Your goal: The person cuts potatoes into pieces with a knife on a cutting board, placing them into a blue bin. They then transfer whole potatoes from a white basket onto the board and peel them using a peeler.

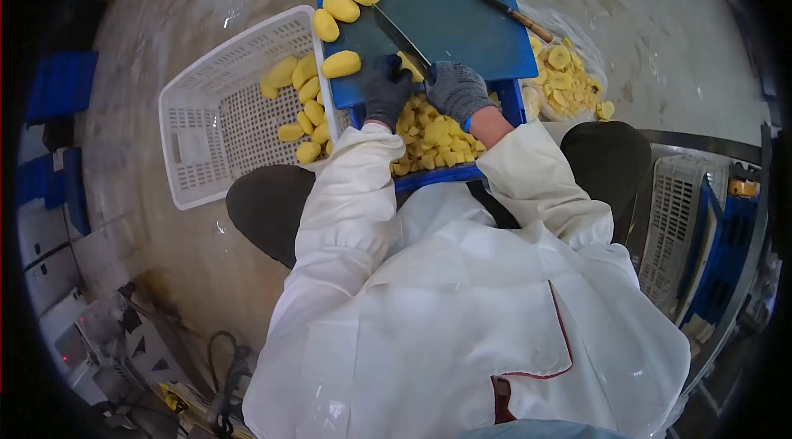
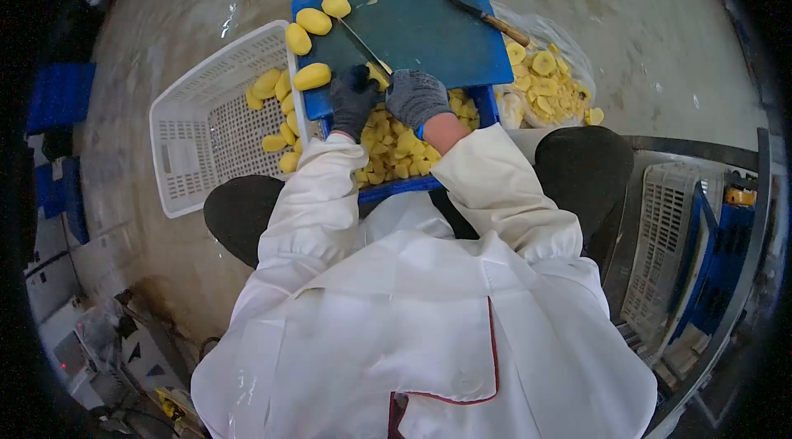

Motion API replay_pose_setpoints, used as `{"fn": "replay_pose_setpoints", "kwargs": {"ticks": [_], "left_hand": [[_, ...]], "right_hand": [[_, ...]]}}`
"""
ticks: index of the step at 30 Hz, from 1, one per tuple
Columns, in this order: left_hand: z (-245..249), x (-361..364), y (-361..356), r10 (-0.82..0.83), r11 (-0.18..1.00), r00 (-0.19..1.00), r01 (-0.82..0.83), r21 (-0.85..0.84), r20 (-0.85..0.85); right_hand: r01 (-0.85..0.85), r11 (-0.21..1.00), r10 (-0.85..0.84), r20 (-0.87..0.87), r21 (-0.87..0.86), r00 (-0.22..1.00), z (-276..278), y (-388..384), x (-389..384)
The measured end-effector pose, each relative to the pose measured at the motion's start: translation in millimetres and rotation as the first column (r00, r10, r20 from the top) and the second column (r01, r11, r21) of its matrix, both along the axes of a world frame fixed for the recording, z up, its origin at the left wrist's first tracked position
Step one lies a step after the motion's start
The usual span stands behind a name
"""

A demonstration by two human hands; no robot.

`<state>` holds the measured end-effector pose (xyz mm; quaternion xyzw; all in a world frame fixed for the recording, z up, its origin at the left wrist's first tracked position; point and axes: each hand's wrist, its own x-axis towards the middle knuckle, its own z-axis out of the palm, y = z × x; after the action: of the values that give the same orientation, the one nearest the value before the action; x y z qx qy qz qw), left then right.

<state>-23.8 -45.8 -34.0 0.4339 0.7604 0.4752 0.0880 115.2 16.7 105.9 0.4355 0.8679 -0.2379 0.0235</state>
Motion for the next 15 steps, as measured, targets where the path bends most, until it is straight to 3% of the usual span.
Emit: {"fn": "replay_pose_setpoints", "kwargs": {"ticks": [5,8,9,11,12,14,15], "left_hand": [[19,5,-2,-0.003,0.990,0.998,-0.006,-0.141,-0.063],[8,-4,2,-0.046,0.983,0.987,0.017,-0.185,-0.153],[9,-9,3,-0.106,0.969,0.985,0.072,-0.236,-0.137],[14,-24,5,-0.218,0.925,0.972,0.176,-0.336,-0.091],[19,-31,6,-0.308,0.921,0.941,0.256,-0.294,-0.143],[37,-40,11,-0.474,0.876,0.844,0.425,-0.228,-0.249],[61,-39,14,-0.578,0.785,0.804,0.502,-0.363,-0.140]], "right_hand": [[-0.026,1.000,0.026,-0.006,0.000,1.000,-59,4,-21],[-0.088,0.996,0.087,-0.080,-0.012,0.993,-67,25,-13],[-0.115,0.993,0.113,-0.112,-0.008,0.987,-64,32,-4],[0.000,0.969,-0.017,-0.066,-0.246,0.998,-1,32,17],[0.062,0.930,-0.078,-0.030,-0.361,0.996,20,31,30],[0.095,0.953,-0.128,-0.097,-0.286,0.987,4,33,62],[0.116,0.962,-0.152,-0.132,-0.248,0.980,-3,32,73]]}}
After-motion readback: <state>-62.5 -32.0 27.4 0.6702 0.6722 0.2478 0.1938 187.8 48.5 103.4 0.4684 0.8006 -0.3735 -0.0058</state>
